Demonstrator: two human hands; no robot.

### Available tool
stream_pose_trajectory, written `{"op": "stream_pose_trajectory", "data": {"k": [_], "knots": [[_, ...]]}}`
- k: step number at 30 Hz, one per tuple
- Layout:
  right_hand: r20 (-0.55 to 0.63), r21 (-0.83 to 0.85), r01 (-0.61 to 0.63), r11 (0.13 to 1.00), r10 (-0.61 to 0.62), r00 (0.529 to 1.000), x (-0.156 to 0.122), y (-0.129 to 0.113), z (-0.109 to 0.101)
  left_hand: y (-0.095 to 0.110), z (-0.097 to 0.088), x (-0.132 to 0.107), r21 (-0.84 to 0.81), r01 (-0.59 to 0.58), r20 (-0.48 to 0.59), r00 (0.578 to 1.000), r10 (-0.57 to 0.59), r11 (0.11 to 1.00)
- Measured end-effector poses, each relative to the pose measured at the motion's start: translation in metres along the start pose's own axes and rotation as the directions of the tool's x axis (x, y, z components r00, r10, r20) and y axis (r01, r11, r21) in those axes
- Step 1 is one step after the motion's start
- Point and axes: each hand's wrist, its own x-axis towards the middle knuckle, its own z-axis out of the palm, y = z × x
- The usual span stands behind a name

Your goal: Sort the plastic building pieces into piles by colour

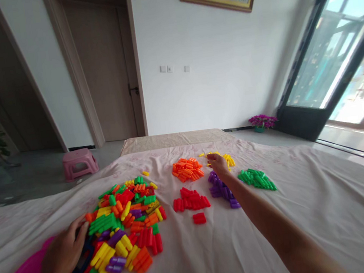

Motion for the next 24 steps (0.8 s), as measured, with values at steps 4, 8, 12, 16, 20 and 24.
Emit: {"op": "stream_pose_trajectory", "data": {"k": [4,8,12,16,20,24], "knots": [[0.291,-0.017,0.207,0.978,-0.193,0.937,-0.061,-0.026,0.066,0.010,-0.007,-0.004,0.034,-0.010,-0.037,0.999,0.011,0.999],[0.580,0.035,0.535,0.844,-0.453,0.677,-0.131,-0.065,0.123,0.012,-0.008,-0.006,0.060,-0.021,-0.057,0.998,0.024,0.998],[0.676,0.078,0.730,0.679,-0.574,0.462,-0.167,-0.096,0.167,0.014,-0.010,-0.006,0.048,-0.027,-0.060,0.998,0.029,0.999],[0.744,0.017,0.789,0.615,-0.535,0.401,-0.178,-0.110,0.194,0.017,-0.012,-0.008,0.050,-0.032,-0.062,0.997,0.035,0.998],[0.739,-0.003,0.751,0.661,-0.504,0.447,-0.180,-0.111,0.199,0.015,-0.010,-0.007,0.077,-0.038,-0.058,0.997,0.043,0.996],[0.671,0.055,0.564,0.824,-0.449,0.591,-0.176,-0.108,0.194,0.013,-0.008,-0.006,0.095,-0.042,-0.057,0.997,0.048,0.995]]}}
